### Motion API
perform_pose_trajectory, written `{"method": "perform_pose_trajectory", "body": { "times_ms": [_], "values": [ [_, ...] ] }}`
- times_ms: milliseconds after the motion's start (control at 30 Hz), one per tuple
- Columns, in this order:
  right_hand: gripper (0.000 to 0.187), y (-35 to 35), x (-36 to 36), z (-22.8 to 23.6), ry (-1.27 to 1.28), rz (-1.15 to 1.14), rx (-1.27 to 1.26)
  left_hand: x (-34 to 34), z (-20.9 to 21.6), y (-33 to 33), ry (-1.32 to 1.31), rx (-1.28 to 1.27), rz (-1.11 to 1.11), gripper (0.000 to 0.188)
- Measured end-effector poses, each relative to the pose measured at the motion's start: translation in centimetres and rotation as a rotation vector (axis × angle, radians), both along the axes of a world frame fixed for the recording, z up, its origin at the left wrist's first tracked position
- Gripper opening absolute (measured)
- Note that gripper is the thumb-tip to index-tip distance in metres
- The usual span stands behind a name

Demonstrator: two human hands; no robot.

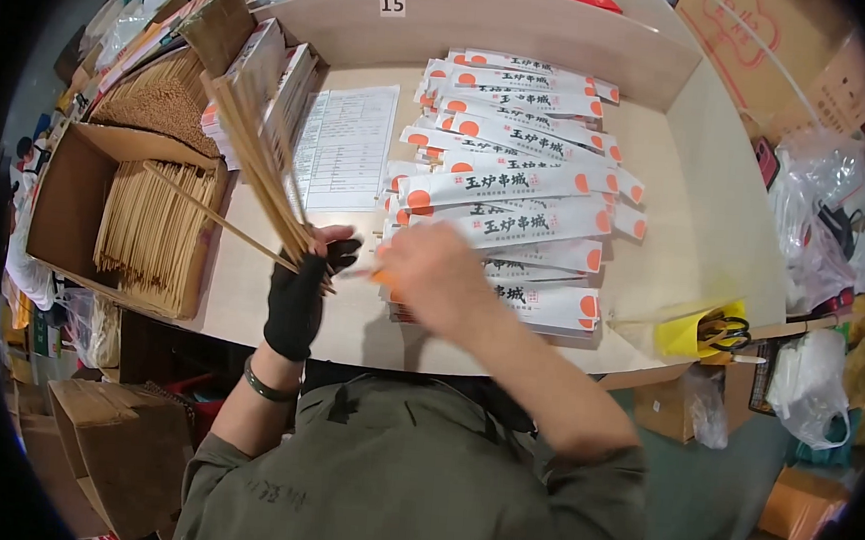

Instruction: Packaging loose wooden chopsticks into individual paper sleeves and organizing bundles.

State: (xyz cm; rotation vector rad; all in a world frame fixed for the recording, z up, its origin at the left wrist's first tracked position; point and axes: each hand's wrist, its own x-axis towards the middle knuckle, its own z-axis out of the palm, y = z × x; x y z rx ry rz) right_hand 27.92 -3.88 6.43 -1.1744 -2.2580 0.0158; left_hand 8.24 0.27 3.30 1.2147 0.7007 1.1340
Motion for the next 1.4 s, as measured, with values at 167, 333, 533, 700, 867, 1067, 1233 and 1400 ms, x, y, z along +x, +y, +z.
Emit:
{"method": "perform_pose_trajectory", "body": {
  "times_ms": [167, 333, 533, 700, 867, 1067, 1233, 1400],
  "values": [
    [0.027, -3.8, 2.6, -1.8, -0.029, -0.139, -0.157, -2.7, -0.9, 1.4, 0.446, -0.071, 0.297, 0.014],
    [0.01, -4.9, 1.4, -5.5, -0.042, -0.129, 0.053, -2.7, -2.4, 0.4, 0.364, -0.248, 0.313, 0.018],
    [0.013, -5.1, 1.6, -6.1, 0.161, -0.247, 0.045, -5.5, -2.9, 0.0, 0.531, -0.26, 0.281, 0.02],
    [0.018, -4.4, 2.9, -5.1, 0.394, -0.309, -0.156, -8.5, -2.5, -0.7, 0.598, -0.141, 0.189, 0.018],
    [0.021, -3.8, 3.9, -2.4, 0.803, -0.382, -0.604, -10.0, -0.6, -0.8, 0.757, -0.098, 0.127, 0.017],
    [0.02, -3.6, 4.8, -2.1, 0.424, -0.259, -0.411, -11.7, 1.1, 0.4, 0.837, 0.076, -0.003, 0.012],
    [0.018, -2.2, -0.3, -0.9, 0.115, -0.084, 0.12, -4.5, 0.0, -0.2, 0.253, -0.012, -0.065, 0.03],
    [0.03, -0.4, 1.8, -0.5, -0.048, -0.209, 0.093, 0.1, 0.9, 0.9, -0.041, -0.202, 0.079, 0.017]
  ]
}}
